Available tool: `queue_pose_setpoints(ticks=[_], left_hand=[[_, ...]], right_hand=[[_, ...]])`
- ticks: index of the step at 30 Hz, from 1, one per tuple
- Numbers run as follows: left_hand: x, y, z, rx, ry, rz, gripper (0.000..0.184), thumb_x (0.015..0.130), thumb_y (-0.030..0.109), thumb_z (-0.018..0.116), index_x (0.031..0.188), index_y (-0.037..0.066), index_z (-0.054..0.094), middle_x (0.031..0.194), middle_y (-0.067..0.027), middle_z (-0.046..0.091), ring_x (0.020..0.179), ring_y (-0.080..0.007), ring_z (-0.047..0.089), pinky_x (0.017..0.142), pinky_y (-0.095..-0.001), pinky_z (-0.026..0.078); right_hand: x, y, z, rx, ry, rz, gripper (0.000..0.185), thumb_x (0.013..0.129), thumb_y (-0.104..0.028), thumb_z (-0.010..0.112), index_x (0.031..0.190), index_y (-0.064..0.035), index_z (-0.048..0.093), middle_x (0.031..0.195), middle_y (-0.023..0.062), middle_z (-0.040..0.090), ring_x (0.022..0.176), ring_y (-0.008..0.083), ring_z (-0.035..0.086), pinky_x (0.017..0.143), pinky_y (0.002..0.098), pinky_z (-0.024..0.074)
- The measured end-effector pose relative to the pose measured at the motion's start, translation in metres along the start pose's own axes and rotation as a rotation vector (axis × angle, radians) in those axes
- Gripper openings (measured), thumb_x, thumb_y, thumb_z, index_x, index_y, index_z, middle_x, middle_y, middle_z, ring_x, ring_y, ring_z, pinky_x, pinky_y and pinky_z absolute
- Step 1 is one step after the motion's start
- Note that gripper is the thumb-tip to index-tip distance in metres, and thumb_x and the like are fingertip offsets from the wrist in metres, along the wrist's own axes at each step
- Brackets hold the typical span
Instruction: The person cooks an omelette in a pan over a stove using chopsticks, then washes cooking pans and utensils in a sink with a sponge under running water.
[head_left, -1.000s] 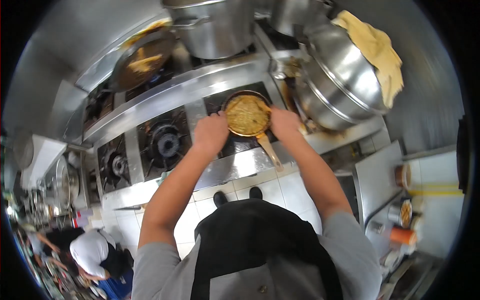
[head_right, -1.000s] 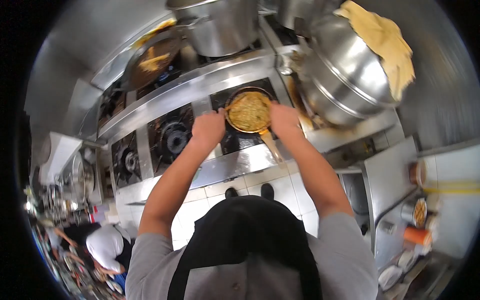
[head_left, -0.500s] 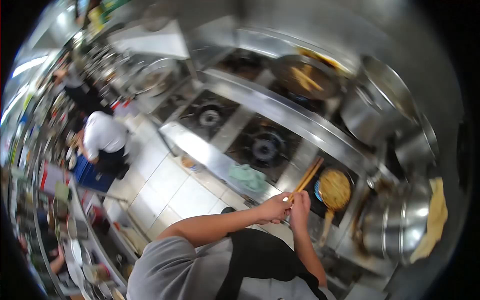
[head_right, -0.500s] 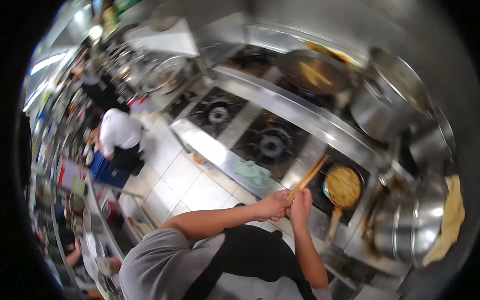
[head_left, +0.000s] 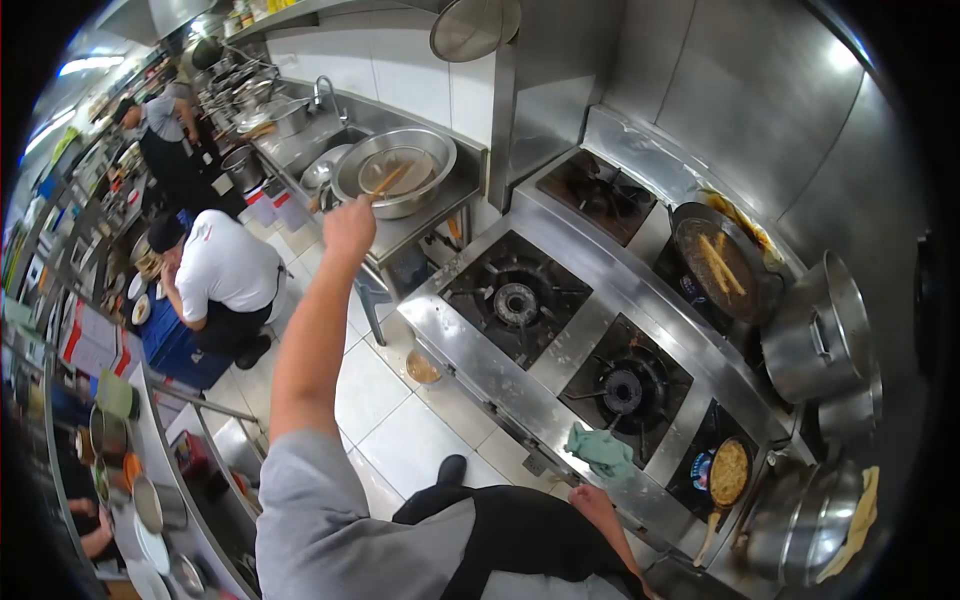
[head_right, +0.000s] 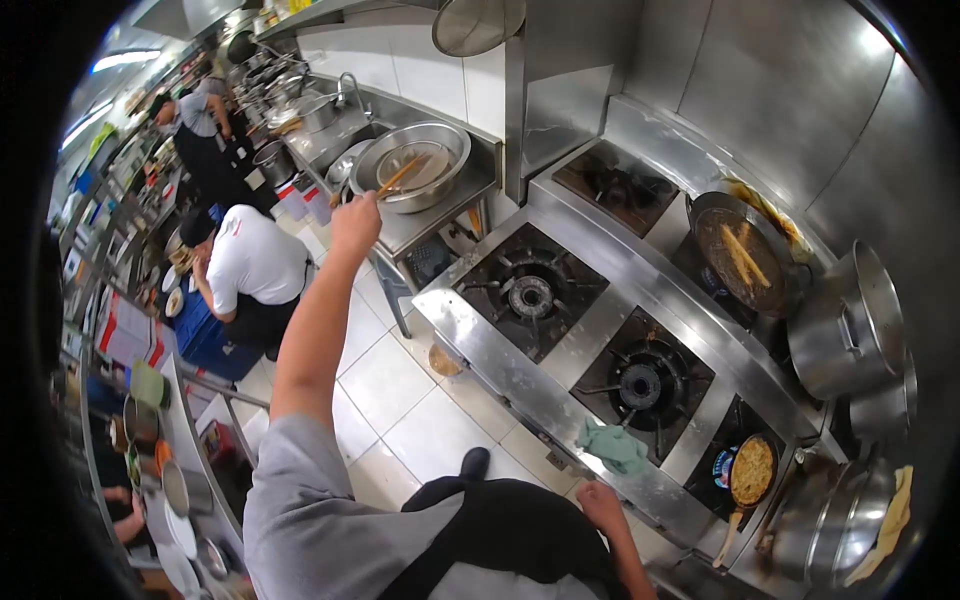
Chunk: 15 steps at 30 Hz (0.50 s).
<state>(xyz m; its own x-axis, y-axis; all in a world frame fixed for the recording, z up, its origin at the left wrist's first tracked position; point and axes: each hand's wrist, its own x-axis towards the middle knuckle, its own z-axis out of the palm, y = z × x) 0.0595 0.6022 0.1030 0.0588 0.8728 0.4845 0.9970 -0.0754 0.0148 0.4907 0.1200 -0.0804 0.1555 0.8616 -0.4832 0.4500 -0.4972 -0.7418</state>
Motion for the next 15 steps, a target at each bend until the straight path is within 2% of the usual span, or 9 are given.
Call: queue_pose_setpoints(ticks=[2, 3, 4, 6, 9, 10, 12, 14, 15], left_hand=[[0.044, -0.019, 0.021, 0.134, 0.003, 0.088, 0.021, 0.086, 0.016, 0.05, 0.097, 0.007, 0.066, 0.085, -0.0133, 0.069, 0.078, -0.0313, 0.069, 0.066, -0.0423, 0.055], [0.062, -0.022, 0.027, 0.167, -0.111, 0.046, 0.021, 0.087, 0.017, 0.05, 0.094, 0.007, 0.068, 0.093, -0.0131, 0.07, 0.084, -0.0308, 0.07, 0.071, -0.0406, 0.055], [0.078, -0.025, 0.028, 0.157, -0.102, 0.065, 0.021, 0.087, 0.017, 0.05, 0.094, 0.007, 0.068, 0.093, -0.0131, 0.07, 0.084, -0.0308, 0.07, 0.071, -0.0406, 0.055], [0.095, -0.039, 0.025, 0.102, -0.164, -0.099, 0.022, 0.088, 0.018, 0.051, 0.095, 0.007, 0.069, 0.099, -0.0152, 0.07, 0.09, -0.0309, 0.069, 0.074, -0.0409, 0.055], [0.095, -0.086, 0.012, 0.005, -0.273, -0.186, 0.025, 0.087, 0.018, 0.051, 0.1, 0.005, 0.068, 0.104, -0.0171, 0.069, 0.096, -0.0337, 0.067, 0.08, -0.0437, 0.053], [0.094, -0.106, 0.01, -0.041, -0.298, -0.246, 0.026, 0.086, 0.018, 0.051, 0.102, 0.004, 0.068, 0.105, -0.0176, 0.068, 0.098, -0.0345, 0.066, 0.082, -0.0441, 0.053], [0.078, -0.141, 0.013, -0.096, -0.332, -0.307, 0.028, 0.087, 0.017, 0.05, 0.106, 0.003, 0.066, 0.108, -0.0199, 0.067, 0.099, -0.0384, 0.064, 0.085, -0.046, 0.051], [0.038, -0.164, 0.01, -0.35, -0.17, -0.305, 0.03, 0.089, 0.02, 0.05, 0.11, 0.003, 0.064, 0.108, -0.0235, 0.065, 0.099, -0.0407, 0.062, 0.084, -0.0476, 0.049], [0.01, -0.167, 0.009, -0.389, -0.057, -0.333, 0.031, 0.09, 0.022, 0.05, 0.112, 0.003, 0.063, 0.106, -0.025, 0.064, 0.098, -0.0415, 0.061, 0.083, -0.0484, 0.049]], right_hand=[[0.005, 0.001, 0.017, -0.07, 0.022, -0.02, 0.032, 0.084, -0.031, 0.059, 0.093, -0.0007, 0.064, 0.076, 0.0123, 0.066, 0.068, 0.0201, 0.064, 0.063, 0.0345, 0.0507], [0.009, 0.001, 0.023, -0.073, 0.002, 0.011, 0.033, 0.083, -0.032, 0.059, 0.093, -0.0009, 0.065, 0.078, 0.0144, 0.067, 0.071, 0.0232, 0.065, 0.065, 0.0359, 0.0509], [0.013, -0.005, 0.029, -0.077, -0.019, 0.041, 0.034, 0.082, -0.033, 0.059, 0.093, -0.0011, 0.066, 0.08, 0.0164, 0.067, 0.074, 0.0262, 0.066, 0.067, 0.0373, 0.051], [0.016, -0.014, 0.038, -0.107, 0.016, 0.042, 0.032, 0.082, -0.031, 0.059, 0.092, -0.0014, 0.066, 0.081, 0.017, 0.067, 0.075, 0.027, 0.066, 0.067, 0.037, 0.0508], [0.037, -0.053, 0.043, -0.22, -0.05, 0.002, 0.029, 0.083, -0.029, 0.058, 0.09, -0.0018, 0.066, 0.08, 0.0181, 0.066, 0.076, 0.0277, 0.066, 0.067, 0.0368, 0.05], [0.056, -0.08, 0.05, -0.276, -0.12, -0.043, 0.028, 0.083, -0.028, 0.057, 0.09, -0.002, 0.066, 0.079, 0.0185, 0.065, 0.076, 0.0277, 0.065, 0.067, 0.0369, 0.0494], [0.117, -0.166, 0.081, -0.267, -0.192, -0.17, 0.034, 0.089, -0.034, 0.054, 0.078, -0.0024, 0.062, 0.065, 0.0065, 0.06, 0.06, 0.0182, 0.058, 0.057, 0.0362, 0.0456], [0.18, -0.277, 0.123, -0.098, -0.204, -0.432, 0.032, 0.093, -0.031, 0.054, 0.078, -0.0042, 0.061, 0.063, 0.0025, 0.058, 0.06, 0.0137, 0.057, 0.056, 0.0314, 0.0449], [0.22, -0.326, 0.15, 0.047, -0.341, -0.301, 0.03, 0.095, -0.033, 0.054, 0.092, -0.0034, 0.062, 0.08, 0.0048, 0.063, 0.065, 0.0163, 0.059, 0.06, 0.0326, 0.0489]])
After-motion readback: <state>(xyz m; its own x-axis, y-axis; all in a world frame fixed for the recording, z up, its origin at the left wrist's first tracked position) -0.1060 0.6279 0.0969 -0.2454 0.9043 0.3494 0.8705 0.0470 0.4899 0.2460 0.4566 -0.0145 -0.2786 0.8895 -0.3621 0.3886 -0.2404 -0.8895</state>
